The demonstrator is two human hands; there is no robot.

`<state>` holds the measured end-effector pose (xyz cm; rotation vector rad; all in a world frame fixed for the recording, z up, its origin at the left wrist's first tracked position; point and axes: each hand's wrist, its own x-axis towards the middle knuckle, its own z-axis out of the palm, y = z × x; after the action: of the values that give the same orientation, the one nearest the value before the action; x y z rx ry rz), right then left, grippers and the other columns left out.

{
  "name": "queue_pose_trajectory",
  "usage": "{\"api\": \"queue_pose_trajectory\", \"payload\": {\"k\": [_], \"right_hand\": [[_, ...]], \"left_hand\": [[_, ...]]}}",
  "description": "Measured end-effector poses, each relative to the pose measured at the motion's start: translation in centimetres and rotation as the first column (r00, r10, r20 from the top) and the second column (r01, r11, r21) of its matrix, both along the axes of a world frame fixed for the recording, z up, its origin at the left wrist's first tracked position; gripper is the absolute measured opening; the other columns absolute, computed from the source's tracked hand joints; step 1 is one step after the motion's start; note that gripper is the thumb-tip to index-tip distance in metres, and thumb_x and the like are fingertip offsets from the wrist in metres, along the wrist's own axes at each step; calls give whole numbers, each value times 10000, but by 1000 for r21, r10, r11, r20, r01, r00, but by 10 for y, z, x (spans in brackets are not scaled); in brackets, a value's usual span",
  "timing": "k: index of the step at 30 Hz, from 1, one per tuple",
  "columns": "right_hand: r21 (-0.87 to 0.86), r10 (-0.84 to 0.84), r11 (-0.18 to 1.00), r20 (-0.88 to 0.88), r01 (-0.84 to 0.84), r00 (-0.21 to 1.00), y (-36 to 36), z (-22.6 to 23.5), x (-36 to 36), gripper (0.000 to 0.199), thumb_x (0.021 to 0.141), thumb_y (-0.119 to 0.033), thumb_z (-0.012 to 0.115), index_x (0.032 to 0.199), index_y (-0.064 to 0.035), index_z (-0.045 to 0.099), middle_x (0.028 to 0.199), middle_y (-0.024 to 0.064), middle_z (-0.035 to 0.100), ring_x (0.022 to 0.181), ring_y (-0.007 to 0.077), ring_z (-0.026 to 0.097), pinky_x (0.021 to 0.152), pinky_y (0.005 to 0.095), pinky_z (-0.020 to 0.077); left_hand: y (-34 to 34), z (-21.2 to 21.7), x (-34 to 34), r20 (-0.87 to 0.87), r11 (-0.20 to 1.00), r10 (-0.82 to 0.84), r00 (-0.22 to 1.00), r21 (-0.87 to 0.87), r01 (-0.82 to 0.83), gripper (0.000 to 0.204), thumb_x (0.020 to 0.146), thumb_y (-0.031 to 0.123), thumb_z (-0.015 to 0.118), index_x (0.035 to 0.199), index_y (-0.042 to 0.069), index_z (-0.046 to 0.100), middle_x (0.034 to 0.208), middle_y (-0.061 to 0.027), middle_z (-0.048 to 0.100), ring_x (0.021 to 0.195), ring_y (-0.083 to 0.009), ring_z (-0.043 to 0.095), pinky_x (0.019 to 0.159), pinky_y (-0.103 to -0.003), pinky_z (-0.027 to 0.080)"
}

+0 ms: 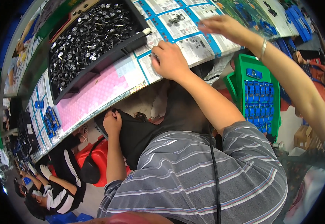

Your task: The person assembles toy cars by picking up toy car bodies and wheel axles from bins, fitting the wheel axles into the car bodies by hand, and placing the assembled toy cars onto the workstation.

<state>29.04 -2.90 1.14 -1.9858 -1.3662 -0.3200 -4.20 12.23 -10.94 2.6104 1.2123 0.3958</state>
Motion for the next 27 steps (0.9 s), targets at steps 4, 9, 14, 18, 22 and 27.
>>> {"api": "queue_pose_trajectory", "payload": {"k": [4, 9, 14, 18, 22, 27], "right_hand": [[7, -1, 1000, -31, 1, 1000, 2, 3, -2, 82, 793, -104, 683, 842, -45, 653, 832, 128, 598, 815, 341, 605, 740, 442, 480], [-2, -1, 1000, -79, 1, 997, -1, 4, 1, 126, 790, -128, 687, 875, -36, 671, 857, 133, 615, 834, 341, 620, 748, 443, 486], [116, 5, 992, -402, 45, 916, -1, 5, 20, 186, 809, -102, 705, 978, -29, 683, 901, 129, 641, 781, 298, 643, 711, 390, 519], [163, -276, 953, 116, 255, 954, 6, 18, 107, 408, 839, -255, 701, 1180, -39, 638, 1121, 194, 624, 1120, 381, 560, 992, 470, 430], [-12, -267, 963, -100, 268, 958, 16, -2, 212, 541, 966, -386, 591, 1388, -53, 533, 1360, 228, 560, 1239, 350, 549, 1032, 416, 431], [-78, -140, 988, -73, 134, 988, 51, -27, 167, 461, 949, -336, 574, 1355, -116, 576, 1364, 165, 569, 1197, 379, 572, 1002, 439, 460]], "left_hand": [[-1, 4, -3, -17, 1000, 19, 1000, -9, -19, 225, 864, 232, 637, 790, 25, 591, 709, -144, 610, 714, -375, 625, 654, -483, 502], [-2, 9, -4, -32, 999, 37, 999, -19, -38, 220, 866, 229, 635, 794, 24, 596, 729, -147, 616, 722, -373, 628, 662, -477, 504], [-1, 7, -10, -27, 999, 42, 999, -20, -43, 201, 861, 217, 632, 807, 25, 607, 739, -147, 622, 732, -369, 633, 668, -470, 510], [-2, 13, -16, 8, 999, 42, 999, -15, -42, 190, 857, 209, 633, 811, 26, 611, 744, -148, 625, 725, -370, 634, 665, -468, 514], [1, 10, -13, -43, 1000, 23, 999, -5, -23, 188, 859, 205, 631, 811, 24, 610, 741, -148, 628, 714, -367, 640, 653, -467, 517], [1, 3, -13, -46, 998, 56, 997, 0, -56, 214, 864, 229, 631, 806, 24, 612, 731, -162, 627, 714, -365, 645, 641, -471, 520]]}}
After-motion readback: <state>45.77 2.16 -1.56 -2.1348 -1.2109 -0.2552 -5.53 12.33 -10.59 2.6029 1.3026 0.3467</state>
